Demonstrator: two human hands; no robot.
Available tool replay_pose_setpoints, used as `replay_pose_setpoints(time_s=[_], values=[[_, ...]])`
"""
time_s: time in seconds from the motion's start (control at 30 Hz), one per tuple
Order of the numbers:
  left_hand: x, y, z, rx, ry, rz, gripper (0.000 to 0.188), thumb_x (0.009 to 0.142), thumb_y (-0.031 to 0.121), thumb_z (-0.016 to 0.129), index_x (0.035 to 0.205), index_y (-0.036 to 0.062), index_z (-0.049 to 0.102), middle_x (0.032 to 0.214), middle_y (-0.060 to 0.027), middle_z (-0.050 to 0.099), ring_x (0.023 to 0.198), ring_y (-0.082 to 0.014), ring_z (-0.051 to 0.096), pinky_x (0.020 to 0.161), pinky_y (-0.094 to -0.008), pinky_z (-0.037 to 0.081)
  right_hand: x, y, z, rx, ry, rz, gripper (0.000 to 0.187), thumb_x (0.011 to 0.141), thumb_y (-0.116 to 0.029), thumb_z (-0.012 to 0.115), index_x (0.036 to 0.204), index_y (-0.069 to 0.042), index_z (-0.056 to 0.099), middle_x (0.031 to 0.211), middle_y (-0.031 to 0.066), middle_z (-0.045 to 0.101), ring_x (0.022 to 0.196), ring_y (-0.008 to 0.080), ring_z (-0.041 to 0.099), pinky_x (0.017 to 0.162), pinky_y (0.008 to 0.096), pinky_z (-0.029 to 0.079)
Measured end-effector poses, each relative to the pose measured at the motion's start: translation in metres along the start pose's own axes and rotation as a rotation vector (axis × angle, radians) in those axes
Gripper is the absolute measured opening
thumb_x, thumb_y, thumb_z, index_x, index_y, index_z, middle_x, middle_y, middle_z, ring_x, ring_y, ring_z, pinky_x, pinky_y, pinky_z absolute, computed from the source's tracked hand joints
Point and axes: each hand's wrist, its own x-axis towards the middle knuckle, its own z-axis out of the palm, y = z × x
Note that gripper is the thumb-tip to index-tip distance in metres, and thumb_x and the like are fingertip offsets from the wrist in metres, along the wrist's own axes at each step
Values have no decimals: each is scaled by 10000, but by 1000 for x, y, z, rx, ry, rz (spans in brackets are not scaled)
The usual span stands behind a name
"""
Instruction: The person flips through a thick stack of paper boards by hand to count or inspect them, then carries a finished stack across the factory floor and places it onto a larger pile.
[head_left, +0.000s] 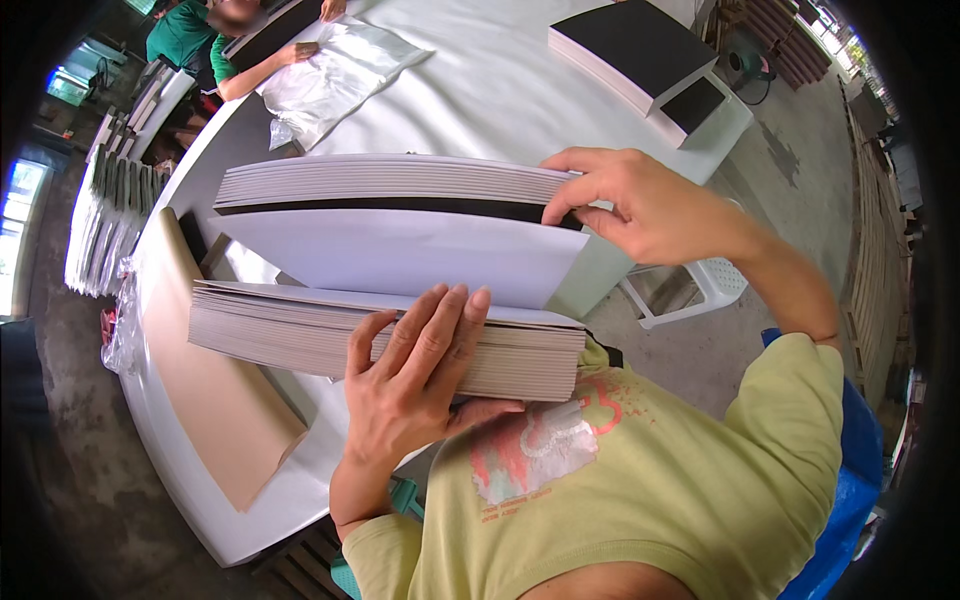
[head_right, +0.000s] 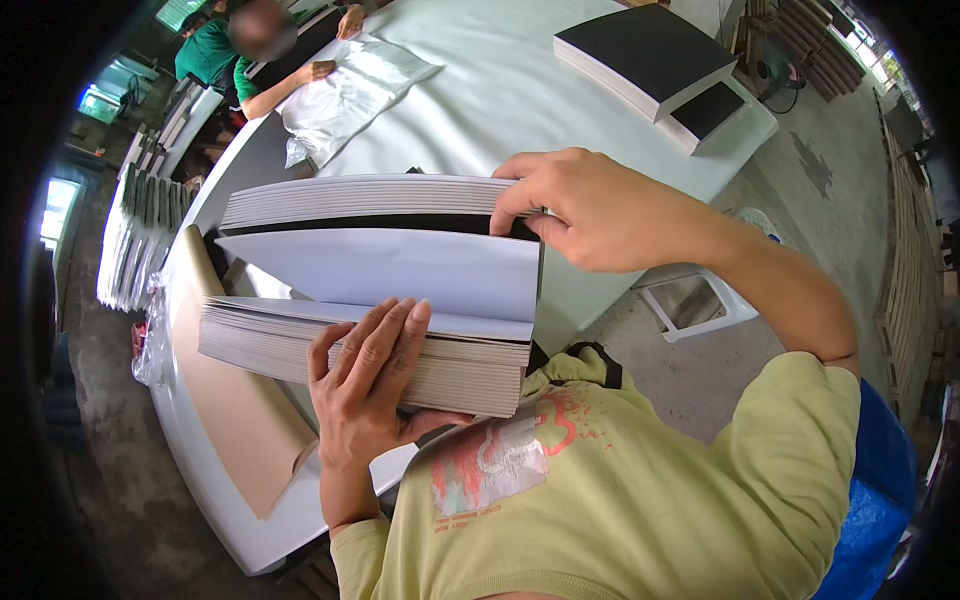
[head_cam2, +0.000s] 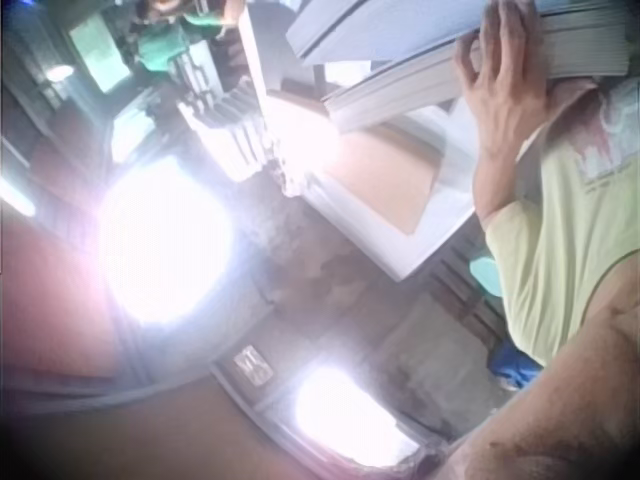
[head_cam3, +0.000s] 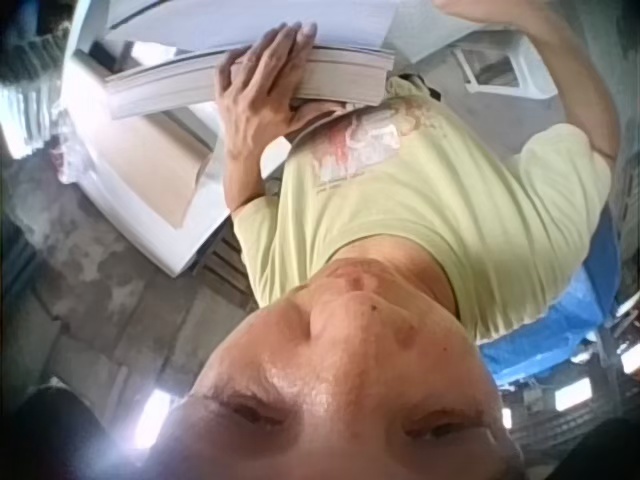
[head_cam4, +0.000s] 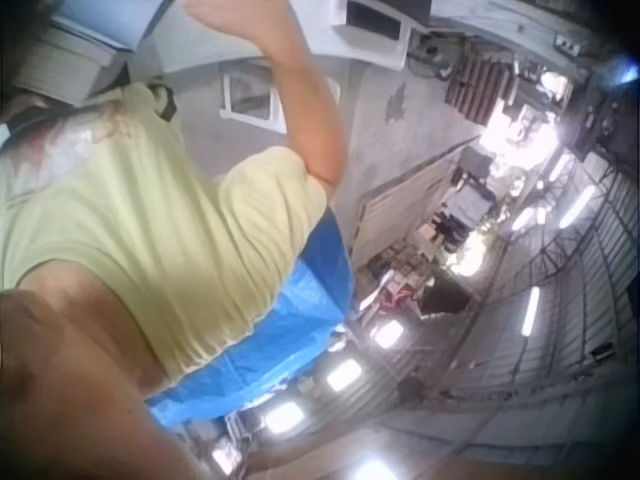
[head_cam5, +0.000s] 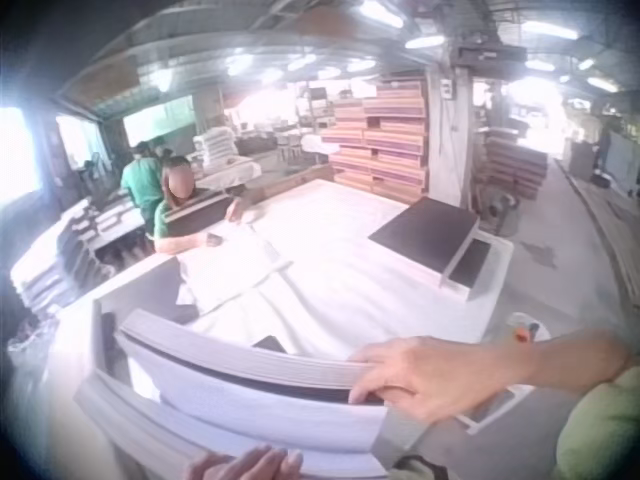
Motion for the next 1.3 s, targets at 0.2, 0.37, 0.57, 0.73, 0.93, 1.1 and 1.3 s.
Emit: replay_pose_setpoints(time_s=[0.2,0.37,0.57,0.73,0.93,1.1,1.3], values=[[-4,5,7,47,111,20,713,744,699,512,1198,164,636,1199,-9,583,1100,-169,559,872,-354,387,-2,31,13,-327,108,-326,402,693,27,530,1037,-92,699,1328,206,414,1159,328,470,689,316,509],[-3,5,8,25,107,39,693,739,694,524,1191,182,642,1221,-24,576,1122,-173,553,857,-350,397,-6,16,2,-57,-51,-149,371,747,-113,632,1115,-91,670,1353,216,363,1170,309,460,678,317,522],[-1,6,6,21,73,19,702,732,702,530,1201,190,636,1255,-31,565,1127,-172,560,901,-358,387,-6,14,-2,-92,-112,-176,645,722,-553,712,1101,-33,666,1356,292,347,1248,398,380,978,400,393],[-2,6,7,46,72,19,705,735,713,514,1218,211,624,1248,-32,570,1129,-163,567,937,-375,371,-3,18,-3,-130,-111,-214,583,719,-494,739,1102,-59,672,1360,289,347,1255,396,375,1012,402,362],[-3,6,8,46,82,23,703,740,714,507,1224,217,619,1246,-35,572,1129,-168,569,935,-377,378,-7,14,-5,-58,-126,-103,349,811,-294,673,1081,-72,682,1350,248,391,1194,348,457,926,374,432],[-3,5,9,30,94,15,703,735,712,516,1222,216,621,1242,-44,572,1130,-175,568,929,-377,389,-11,3,9,-134,130,-159,280,814,-111,588,1077,-96,682,1221,201,535,1031,323,570,850,354,473],[-3,6,7,13,84,15,707,737,709,514,1223,206,619,1238,-51,571,1135,-178,564,948,-385,380,-6,28,23,-203,203,-301,352,811,-109,586,1156,-135,648,1290,218,478,1043,330,569,901,371,452]])
